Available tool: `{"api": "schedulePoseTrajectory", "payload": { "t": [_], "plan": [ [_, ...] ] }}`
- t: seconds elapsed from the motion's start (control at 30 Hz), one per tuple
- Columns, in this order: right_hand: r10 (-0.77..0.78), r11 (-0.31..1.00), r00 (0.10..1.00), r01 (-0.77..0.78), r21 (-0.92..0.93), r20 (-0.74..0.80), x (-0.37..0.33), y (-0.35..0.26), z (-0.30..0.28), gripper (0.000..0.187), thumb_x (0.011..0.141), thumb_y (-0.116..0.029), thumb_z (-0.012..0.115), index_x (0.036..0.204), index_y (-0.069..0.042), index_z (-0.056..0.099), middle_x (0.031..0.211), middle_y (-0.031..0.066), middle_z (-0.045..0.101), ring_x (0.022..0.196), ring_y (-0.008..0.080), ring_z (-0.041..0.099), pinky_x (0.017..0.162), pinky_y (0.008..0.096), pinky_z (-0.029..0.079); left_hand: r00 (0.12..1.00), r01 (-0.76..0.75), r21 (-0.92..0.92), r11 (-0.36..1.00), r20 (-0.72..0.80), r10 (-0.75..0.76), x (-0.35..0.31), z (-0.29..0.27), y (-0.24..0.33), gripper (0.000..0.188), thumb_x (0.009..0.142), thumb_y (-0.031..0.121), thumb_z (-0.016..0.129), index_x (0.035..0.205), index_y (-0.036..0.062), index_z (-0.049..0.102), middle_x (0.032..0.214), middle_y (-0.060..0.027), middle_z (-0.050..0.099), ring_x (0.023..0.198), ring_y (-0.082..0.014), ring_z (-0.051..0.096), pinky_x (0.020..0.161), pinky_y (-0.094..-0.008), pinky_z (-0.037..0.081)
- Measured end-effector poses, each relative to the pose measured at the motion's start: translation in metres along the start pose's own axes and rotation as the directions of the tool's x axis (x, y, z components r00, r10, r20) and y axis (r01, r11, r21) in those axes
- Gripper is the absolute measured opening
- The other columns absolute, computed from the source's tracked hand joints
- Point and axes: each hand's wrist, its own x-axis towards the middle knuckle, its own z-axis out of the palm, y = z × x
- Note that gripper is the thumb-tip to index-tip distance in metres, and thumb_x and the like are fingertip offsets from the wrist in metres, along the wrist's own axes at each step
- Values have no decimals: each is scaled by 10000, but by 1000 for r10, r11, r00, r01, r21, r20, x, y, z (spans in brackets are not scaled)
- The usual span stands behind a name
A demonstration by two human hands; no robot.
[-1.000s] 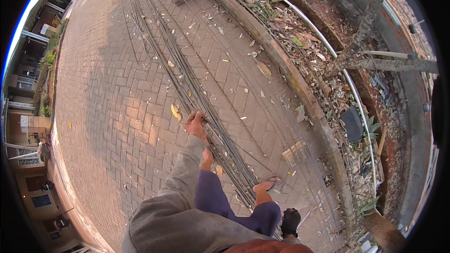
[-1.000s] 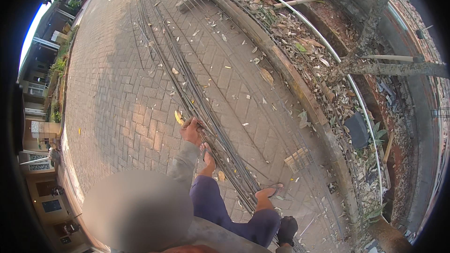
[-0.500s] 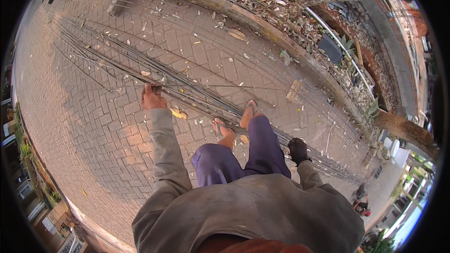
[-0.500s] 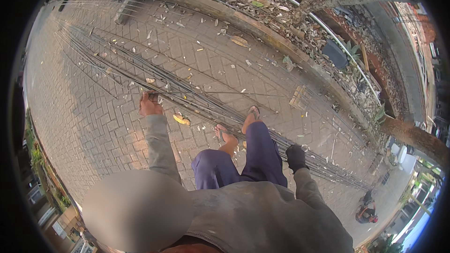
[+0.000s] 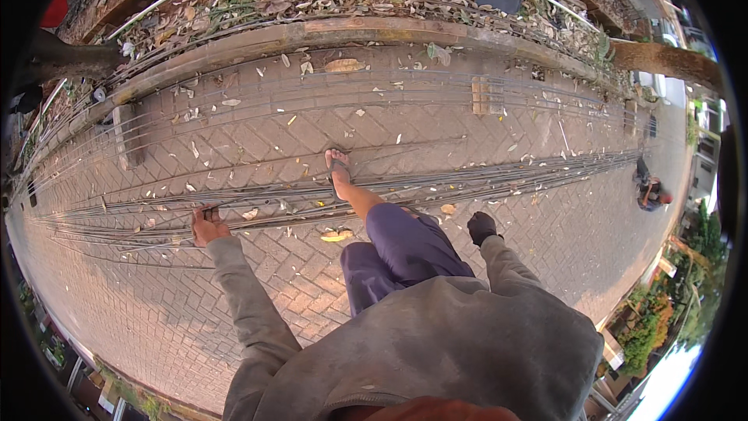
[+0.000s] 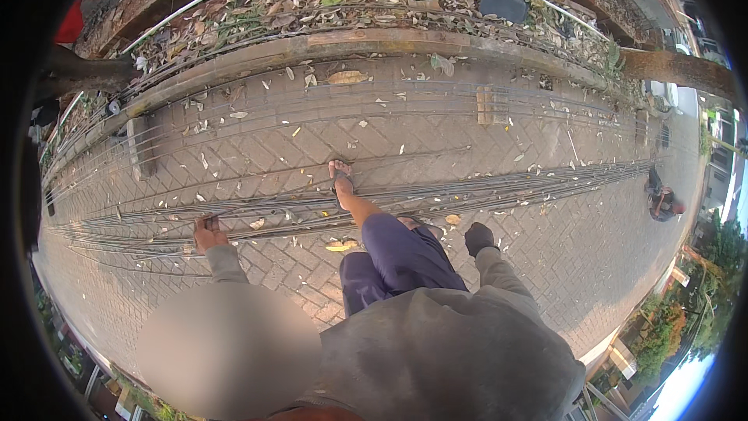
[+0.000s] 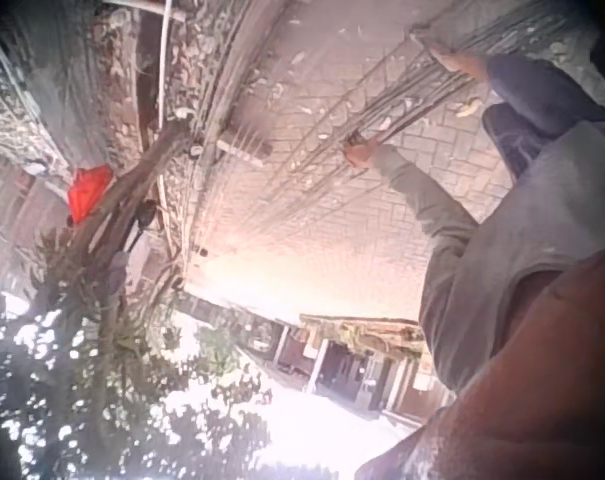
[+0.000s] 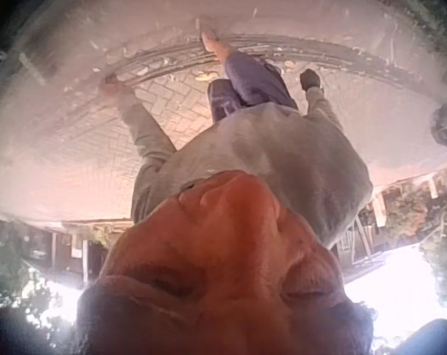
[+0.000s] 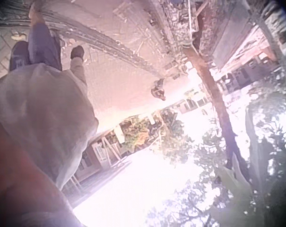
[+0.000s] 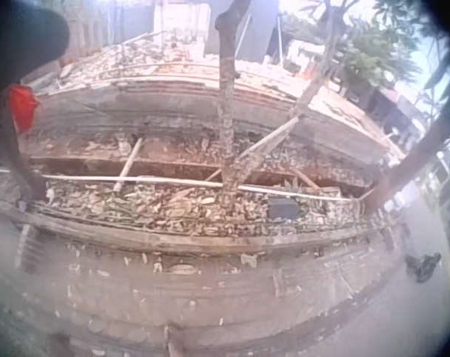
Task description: The person arranges parallel metal rods on a paved outdoor surface and ties them together at intersections using small wire ties. The person repeatedly bends and twists the ties to secure the rods into a grid-like mesh structure.
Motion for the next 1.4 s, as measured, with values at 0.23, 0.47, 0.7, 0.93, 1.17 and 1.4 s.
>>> {"api": "schedulePoseTrajectory", "payload": {
  "t": [0.23, 0.47, 0.7, 0.93, 1.17, 1.4],
  "plan": [
    [-203, 884, 967, 249, 396, -156, -1, -180, -29, 227, 904, -234, 576, 974, -81, 729, 1024, 167, 699, 962, 359, 664, 861, 448, 515, 1000, -13, 116, 993, -14, 15, 79, 29, 60, 115, 1003, 90, 570, 957, -8, 608, 859, -135, 664, 751, -250, 658, 709, -383, 597],
    [-53, 723, 999, 47, 689, -13, 21, -268, -20, 302, 949, -304, 584, 934, -40, 729, 909, 173, 723, 877, 326, 683, 802, 431, 504, 997, 61, 153, 986, -54, -53, 165, 45, 75, 127, 1007, 87, 538, 978, -20, 600, 865, -129, 650, 781, -249, 654, 744, -399, 596],
    [108, 291, 969, -243, 925, 221, 27, -333, -2, 264, 922, -322, 658, 988, -71, 707, 750, 38, 639, 697, 159, 630, 593, 298, 481, 970, 238, 208, 949, -1, -243, 319, 32, 52, 173, 1027, 84, 503, 1123, -53, 545, 1022, -145, 611, 909, -258, 636, 858, -402, 594],
    [116, -169, 993, -1, 986, 21, 101, -433, 48, 378, 882, -247, 664, 1198, -41, 641, 1082, 67, 633, 887, 175, 629, 713, 324, 554, 968, 166, 298, 940, 132, -212, 481, 6, -8, 145, 1014, 95, 535, 1047, -37, 585, 931, -128, 662, 862, -249, 669, 812, -375, 607],
    [106, -372, 954, 298, 879, -279, 237, -443, 117, 346, 892, -219, 649, 1174, -19, 644, 911, 71, 663, 768, 163, 648, 684, 350, 578, 923, 160, 270, 949, 301, -241, 566, -21, -126, 147, 1018, 87, 539, 1044, -51, 582, 973, -144, 659, 931, -256, 662, 924, -378, 573],
    [316, -357, 867, 484, 799, -384, 356, -428, 150, 201, 852, -232, 761, 919, -57, 687, 711, 27, 615, 565, 116, 586, 518, 292, 524, 869, 147, 180, 973, 446, -213, 574, -7, -225, 187, 1022, 85, 536, 1098, -82, 569, 1062, -179, 651, 1020, -270, 646, 991, -389, 545]
  ]
}}
